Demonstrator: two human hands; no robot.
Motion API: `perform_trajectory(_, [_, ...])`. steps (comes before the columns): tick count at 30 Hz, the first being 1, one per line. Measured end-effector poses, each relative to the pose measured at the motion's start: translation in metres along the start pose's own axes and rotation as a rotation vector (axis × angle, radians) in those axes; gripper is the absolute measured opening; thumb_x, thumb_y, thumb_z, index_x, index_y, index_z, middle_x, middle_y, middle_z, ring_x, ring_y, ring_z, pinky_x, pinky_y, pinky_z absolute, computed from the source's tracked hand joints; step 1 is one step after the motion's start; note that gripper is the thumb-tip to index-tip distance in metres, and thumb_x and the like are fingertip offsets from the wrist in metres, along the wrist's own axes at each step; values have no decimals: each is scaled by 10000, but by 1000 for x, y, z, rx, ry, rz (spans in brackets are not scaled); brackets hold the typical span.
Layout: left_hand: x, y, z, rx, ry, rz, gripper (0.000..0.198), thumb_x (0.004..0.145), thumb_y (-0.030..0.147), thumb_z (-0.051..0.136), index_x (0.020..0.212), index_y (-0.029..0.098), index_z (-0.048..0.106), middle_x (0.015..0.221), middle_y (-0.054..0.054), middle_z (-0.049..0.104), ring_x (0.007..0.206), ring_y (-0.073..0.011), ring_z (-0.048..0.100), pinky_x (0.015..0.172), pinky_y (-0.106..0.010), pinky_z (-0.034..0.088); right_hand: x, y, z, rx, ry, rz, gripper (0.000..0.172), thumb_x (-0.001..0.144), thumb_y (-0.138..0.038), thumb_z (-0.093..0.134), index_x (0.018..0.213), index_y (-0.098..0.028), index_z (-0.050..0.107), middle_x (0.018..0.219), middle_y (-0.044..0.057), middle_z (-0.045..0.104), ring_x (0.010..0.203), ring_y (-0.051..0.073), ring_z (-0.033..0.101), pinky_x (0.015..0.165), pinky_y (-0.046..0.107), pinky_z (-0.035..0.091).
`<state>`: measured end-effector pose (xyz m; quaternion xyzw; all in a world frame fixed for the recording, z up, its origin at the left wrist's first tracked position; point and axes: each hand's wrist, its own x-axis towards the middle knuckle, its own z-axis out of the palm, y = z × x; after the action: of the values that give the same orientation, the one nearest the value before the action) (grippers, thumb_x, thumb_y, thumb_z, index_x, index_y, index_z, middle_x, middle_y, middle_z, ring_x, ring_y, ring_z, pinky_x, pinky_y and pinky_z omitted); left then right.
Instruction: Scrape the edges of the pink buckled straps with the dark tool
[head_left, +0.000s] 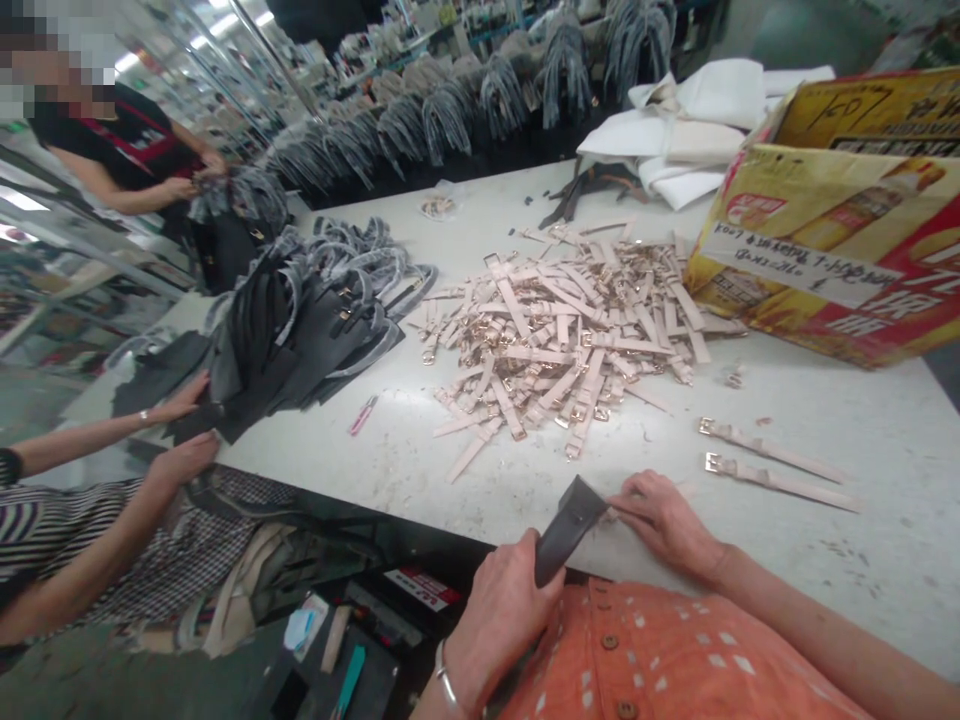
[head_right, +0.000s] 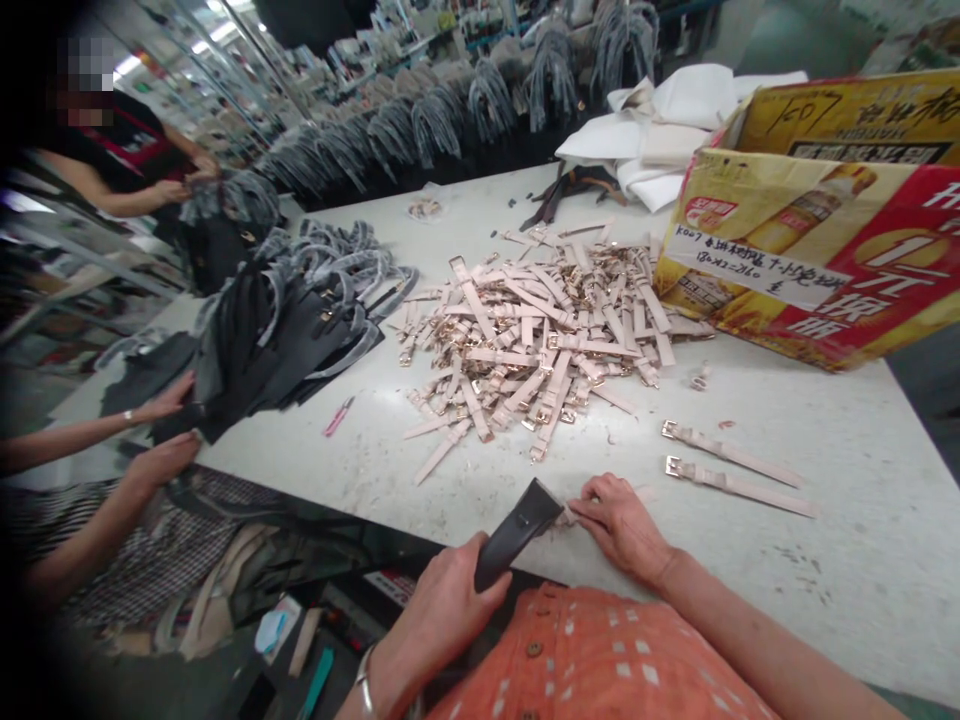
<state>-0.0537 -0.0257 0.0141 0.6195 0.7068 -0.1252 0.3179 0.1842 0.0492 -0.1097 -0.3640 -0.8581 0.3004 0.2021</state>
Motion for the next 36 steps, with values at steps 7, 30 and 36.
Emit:
perform_trajectory(7, [7,29,0,91,9,49,314,860,439,377,979,213,560,868,-68,667,831,-231,635,703,-299,432,-1,3,-3,180,-13,81,467,902,-254,470,1365,-256,411,944,76,598,888,231,521,806,400,426])
perform_trajectory(30, [9,46,-26,249,-198,34,301,802,281,405,1004,149,585,948,-130,664,925,-288,629,780,-394,483,-5,12,-15,302,-24,32,759,642,-41,425,1384,-191,374,1022,96,574,972,239,514,878,433,464])
perform_trajectory(36, [8,55,-13,-60,-221,-13,319,802,365,559,1058,178,596,1073,-161,619,1062,-326,559,873,-466,459,-9,-5,-4,222,214,196,640,746,-293,529,1329,-510,381,1016,45,632,981,294,598,810,497,529])
